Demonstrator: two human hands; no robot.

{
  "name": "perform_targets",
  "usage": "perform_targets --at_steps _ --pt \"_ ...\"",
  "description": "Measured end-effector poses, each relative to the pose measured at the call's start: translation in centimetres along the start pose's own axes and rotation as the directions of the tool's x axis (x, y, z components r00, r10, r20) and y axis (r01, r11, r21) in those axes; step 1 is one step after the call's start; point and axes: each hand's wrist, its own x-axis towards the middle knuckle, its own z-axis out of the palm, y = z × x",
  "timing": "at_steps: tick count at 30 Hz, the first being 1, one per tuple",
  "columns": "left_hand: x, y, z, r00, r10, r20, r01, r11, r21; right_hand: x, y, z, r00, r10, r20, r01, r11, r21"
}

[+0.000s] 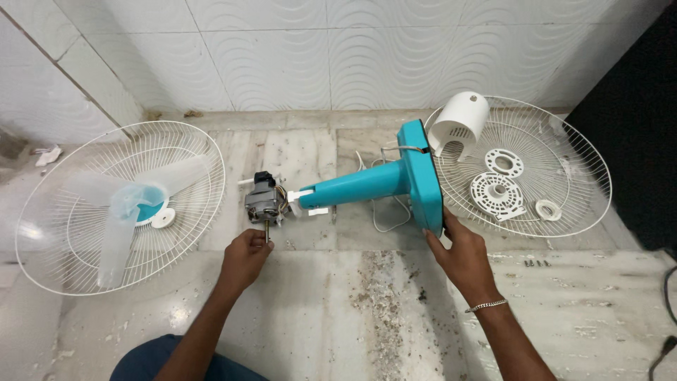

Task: The person assembles a table fan by attaching the motor housing to the base, securing it with a screwdriver, and fitting the rear plastic cover and motor cage. The person uses a screwdriver to fasten the base and aligns the components by hand.

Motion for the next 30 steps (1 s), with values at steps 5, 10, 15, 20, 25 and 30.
perform_targets --at_steps 5,10,15,20,25,30 --pt "-0.5 0.1 0.2 0.997 -0.066 0.047 0.075 0.969 -0.235 -0.2 -0.2 0.1 0.995 0.086 0.052 -0.084 0.996 -0.041" --pt "-0.5 0.8 0.3 0.983 -0.137 0.124 0.177 0.891 -0.418 0.3 0.9 1.0 0.997 0.046 0.055 -0.043 0.998 -0.050" --pt "-0.2 1.4 0.8 0.976 -0.161 0.145 0.207 0.892 -0.402 0.5 2.3 2.2 0.999 0.001 0.044 0.001 0.999 -0.033" --pt "0.2 1.1 0.7 0.976 -0.153 0.157 0.205 0.889 -0.411 0.4 1.8 1.8 0.998 0.058 -0.025 -0.060 0.994 -0.086" --pt "0.4 1.2 0.8 0.972 -0.192 0.139 0.230 0.902 -0.365 0.3 -0.1 0.8 0.956 -0.125 -0.267 0.099 0.989 -0.109" --pt "0.2 1.2 0.8 0.974 -0.195 0.116 0.224 0.906 -0.359 0.6 -2.2 0.0 0.902 -0.189 -0.389 0.193 0.981 -0.028"
